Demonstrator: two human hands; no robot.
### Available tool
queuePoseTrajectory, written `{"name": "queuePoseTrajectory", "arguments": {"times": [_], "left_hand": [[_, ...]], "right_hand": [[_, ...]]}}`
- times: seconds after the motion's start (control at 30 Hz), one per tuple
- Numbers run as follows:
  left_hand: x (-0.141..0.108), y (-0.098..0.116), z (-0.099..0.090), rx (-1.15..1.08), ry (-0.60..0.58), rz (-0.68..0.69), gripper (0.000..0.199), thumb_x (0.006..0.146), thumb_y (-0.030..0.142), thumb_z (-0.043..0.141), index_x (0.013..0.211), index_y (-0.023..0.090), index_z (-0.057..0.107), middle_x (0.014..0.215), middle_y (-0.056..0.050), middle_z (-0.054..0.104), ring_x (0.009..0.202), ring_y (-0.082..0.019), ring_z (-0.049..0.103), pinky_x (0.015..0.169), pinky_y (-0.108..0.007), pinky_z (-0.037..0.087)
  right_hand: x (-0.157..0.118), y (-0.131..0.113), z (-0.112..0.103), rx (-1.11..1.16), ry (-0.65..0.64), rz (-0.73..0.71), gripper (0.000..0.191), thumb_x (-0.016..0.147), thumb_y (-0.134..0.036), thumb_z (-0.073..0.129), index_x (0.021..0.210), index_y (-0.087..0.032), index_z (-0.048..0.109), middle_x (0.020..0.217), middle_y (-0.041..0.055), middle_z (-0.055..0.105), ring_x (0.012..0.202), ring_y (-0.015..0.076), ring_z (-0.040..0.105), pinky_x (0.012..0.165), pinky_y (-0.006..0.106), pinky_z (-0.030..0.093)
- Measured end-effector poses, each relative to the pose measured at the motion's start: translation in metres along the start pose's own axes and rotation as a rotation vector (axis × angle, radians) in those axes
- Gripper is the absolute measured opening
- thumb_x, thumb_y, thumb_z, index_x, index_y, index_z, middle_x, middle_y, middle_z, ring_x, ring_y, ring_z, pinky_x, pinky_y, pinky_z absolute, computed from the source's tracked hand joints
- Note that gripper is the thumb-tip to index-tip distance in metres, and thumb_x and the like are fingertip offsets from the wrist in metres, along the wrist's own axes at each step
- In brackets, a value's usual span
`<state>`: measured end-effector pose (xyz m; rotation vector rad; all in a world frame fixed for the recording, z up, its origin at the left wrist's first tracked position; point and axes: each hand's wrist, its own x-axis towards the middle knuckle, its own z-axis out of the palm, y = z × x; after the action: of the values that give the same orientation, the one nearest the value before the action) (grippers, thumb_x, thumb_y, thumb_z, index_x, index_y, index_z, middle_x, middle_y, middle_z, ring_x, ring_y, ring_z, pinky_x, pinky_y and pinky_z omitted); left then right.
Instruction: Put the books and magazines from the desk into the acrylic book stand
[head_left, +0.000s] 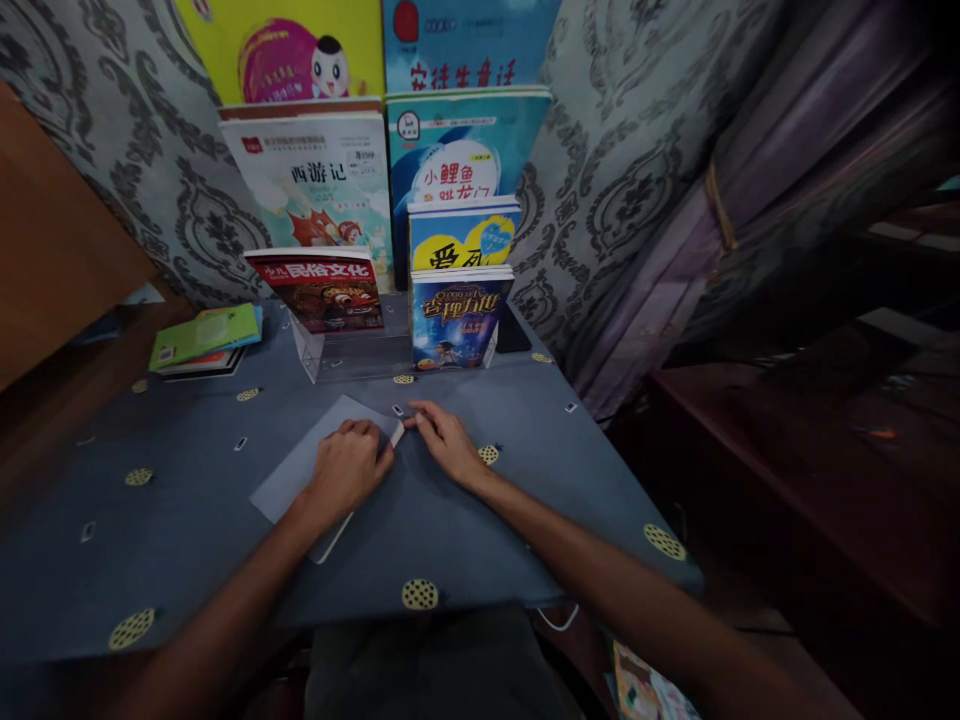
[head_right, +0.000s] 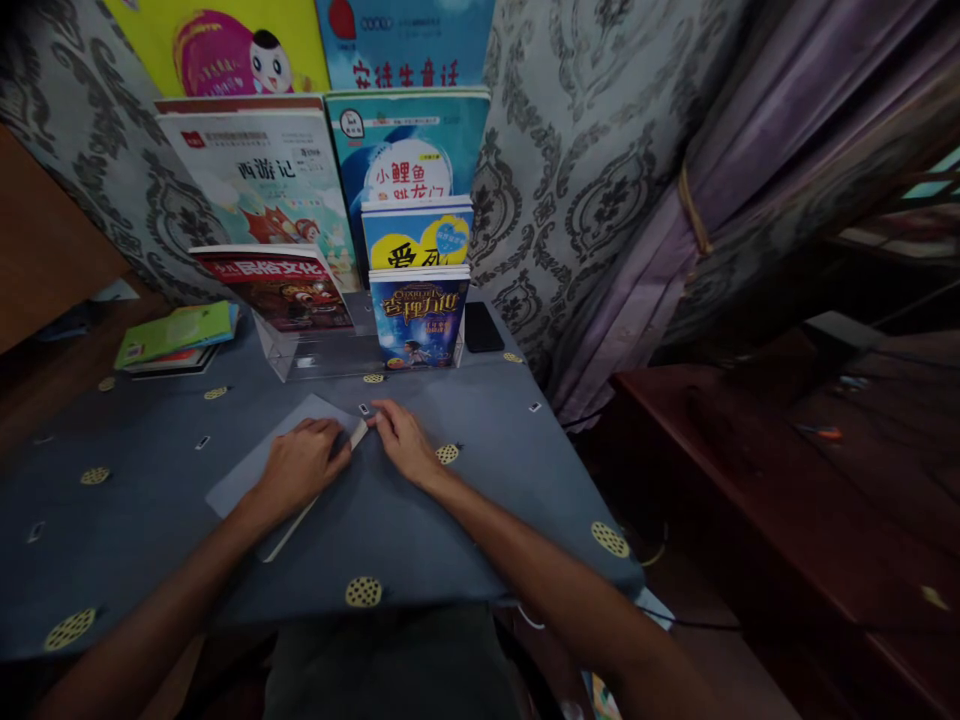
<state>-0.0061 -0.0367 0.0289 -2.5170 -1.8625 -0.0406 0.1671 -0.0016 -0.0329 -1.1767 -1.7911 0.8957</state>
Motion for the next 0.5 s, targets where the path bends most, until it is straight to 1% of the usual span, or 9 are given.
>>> {"name": "queuePoseTrajectory", "arguments": {"times": [0.3, 0.4, 0.5], "left_hand": [[0.000, -0.001, -0.001, -0.004, 0.017, -0.001, 0.029, 0.096, 0.027, 0.042, 0.093, 0.017, 0.070, 0.100, -0.010, 0.073, 0.099, -0.025, 0.066, 0.077, -0.032, 0.051], [0.000, 0.001, -0.001, -0.004, -0.005, -0.006, 0.029, 0.096, 0.028, 0.043, 0.095, 0.016, 0.069, 0.102, -0.010, 0.073, 0.102, -0.025, 0.065, 0.076, -0.032, 0.052], [-0.001, 0.002, 0.001, 0.000, -0.019, 0.000, 0.029, 0.097, 0.030, 0.044, 0.097, 0.015, 0.069, 0.105, -0.012, 0.071, 0.104, -0.027, 0.064, 0.078, -0.034, 0.053]], "right_hand": [[-0.001, -0.003, -0.001, -0.010, 0.003, -0.009, 0.032, 0.100, -0.030, 0.039, 0.125, -0.020, 0.056, 0.106, 0.0075, 0.076, 0.109, 0.0226, 0.066, 0.097, 0.040, 0.048], [-0.004, -0.007, -0.002, -0.022, 0.029, -0.059, 0.033, 0.101, -0.030, 0.038, 0.126, -0.020, 0.056, 0.109, 0.0079, 0.074, 0.111, 0.0220, 0.064, 0.099, 0.039, 0.047], [-0.006, -0.011, -0.001, -0.113, 0.022, -0.134, 0.032, 0.102, -0.027, 0.037, 0.126, -0.020, 0.057, 0.111, 0.0075, 0.073, 0.113, 0.0213, 0.060, 0.101, 0.038, 0.044]]}}
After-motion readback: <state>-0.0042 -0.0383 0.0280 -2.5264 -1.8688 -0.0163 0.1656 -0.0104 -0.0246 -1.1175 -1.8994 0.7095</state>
